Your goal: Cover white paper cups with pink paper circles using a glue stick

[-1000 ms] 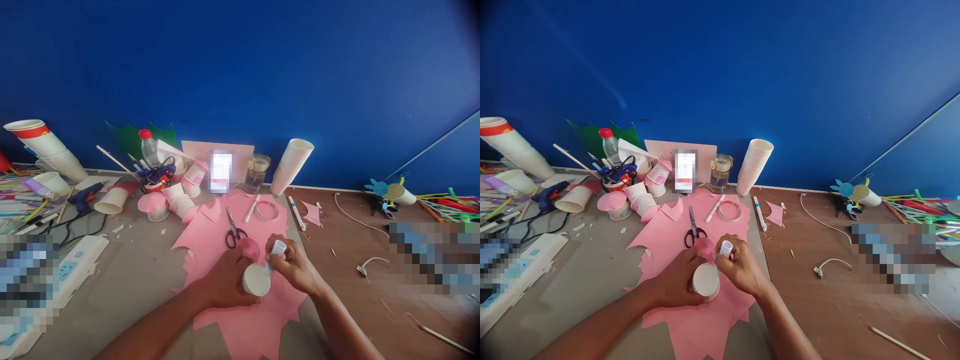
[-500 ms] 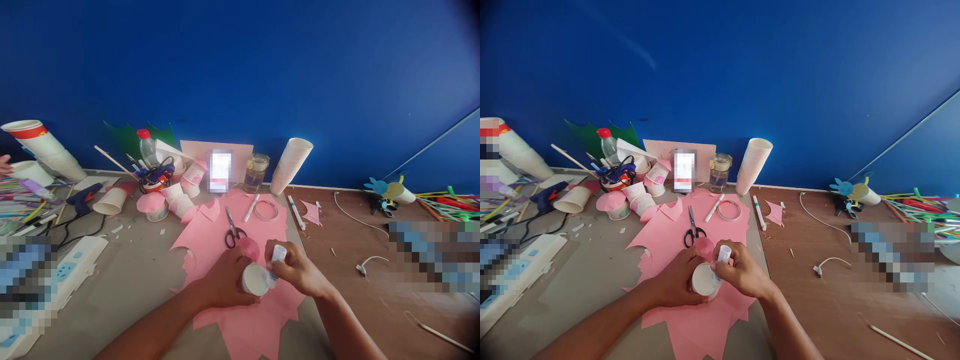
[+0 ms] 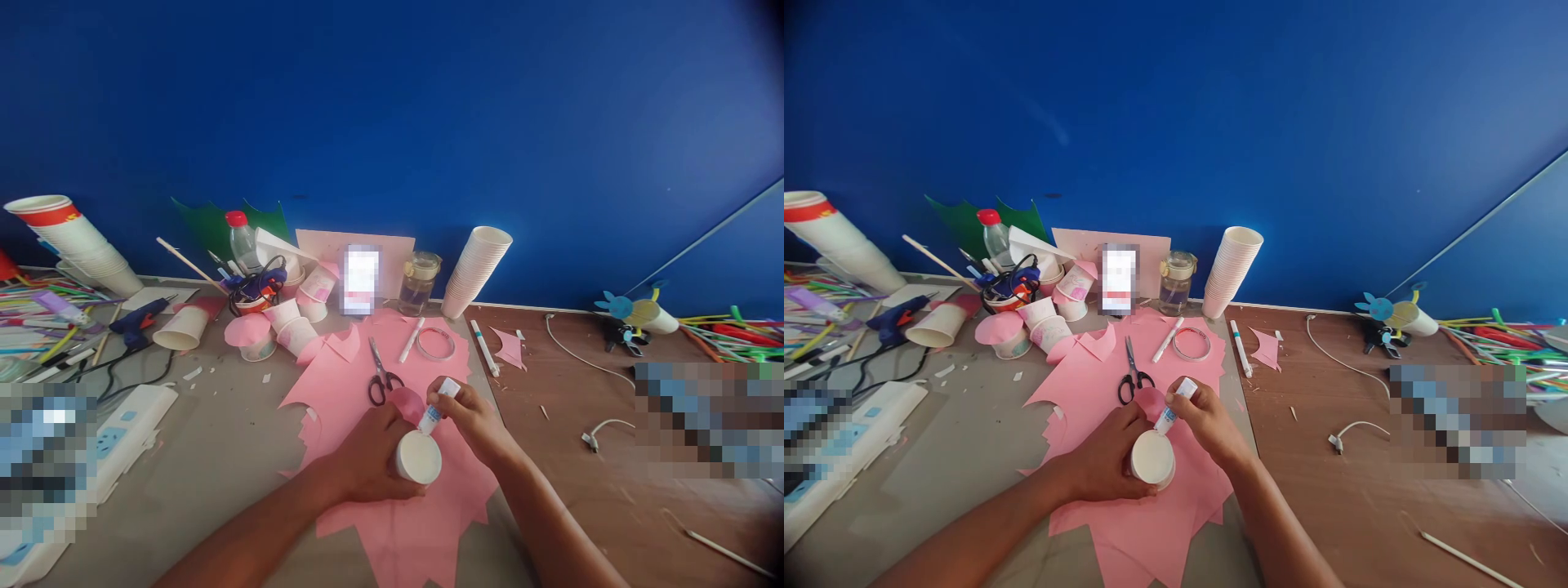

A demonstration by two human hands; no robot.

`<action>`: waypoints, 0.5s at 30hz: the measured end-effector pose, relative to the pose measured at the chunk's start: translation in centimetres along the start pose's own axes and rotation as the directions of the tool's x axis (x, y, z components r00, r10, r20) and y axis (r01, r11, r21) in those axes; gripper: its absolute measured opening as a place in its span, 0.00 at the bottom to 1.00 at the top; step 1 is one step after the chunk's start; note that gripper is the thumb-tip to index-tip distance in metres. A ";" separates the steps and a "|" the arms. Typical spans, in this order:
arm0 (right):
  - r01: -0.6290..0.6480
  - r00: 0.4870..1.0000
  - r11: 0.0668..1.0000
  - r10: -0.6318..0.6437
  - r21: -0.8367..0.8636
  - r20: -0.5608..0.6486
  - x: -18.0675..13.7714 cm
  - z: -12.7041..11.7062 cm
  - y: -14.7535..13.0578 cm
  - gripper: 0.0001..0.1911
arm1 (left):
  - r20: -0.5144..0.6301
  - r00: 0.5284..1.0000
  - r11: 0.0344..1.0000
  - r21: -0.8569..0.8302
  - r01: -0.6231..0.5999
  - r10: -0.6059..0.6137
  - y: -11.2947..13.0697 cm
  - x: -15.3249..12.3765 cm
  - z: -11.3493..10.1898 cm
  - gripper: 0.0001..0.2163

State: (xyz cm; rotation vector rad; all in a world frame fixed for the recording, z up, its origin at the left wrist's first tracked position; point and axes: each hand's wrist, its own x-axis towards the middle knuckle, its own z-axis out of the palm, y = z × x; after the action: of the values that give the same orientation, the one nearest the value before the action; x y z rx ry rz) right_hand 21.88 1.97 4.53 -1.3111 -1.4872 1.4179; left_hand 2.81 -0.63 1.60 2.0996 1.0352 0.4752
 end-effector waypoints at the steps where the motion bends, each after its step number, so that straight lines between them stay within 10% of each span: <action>1: 0.000 1.000 1.000 0.000 0.007 0.013 0.0 -0.1 0.0 0.10 | -0.005 1.000 1.000 -0.002 -0.007 0.007 0.0 0.0 0.0 0.24; 15: 0.052 0.994 0.993 -0.062 0.103 0.094 0.2 0.8 -0.3 0.15 | 0.025 1.000 0.998 0.055 -0.010 0.009 0.5 0.1 -0.4 0.26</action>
State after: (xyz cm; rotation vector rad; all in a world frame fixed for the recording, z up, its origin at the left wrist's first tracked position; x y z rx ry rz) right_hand 20.99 1.93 4.68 -1.1444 -1.4833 1.5179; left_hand 2.89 -0.55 2.27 2.1541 1.0357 0.4291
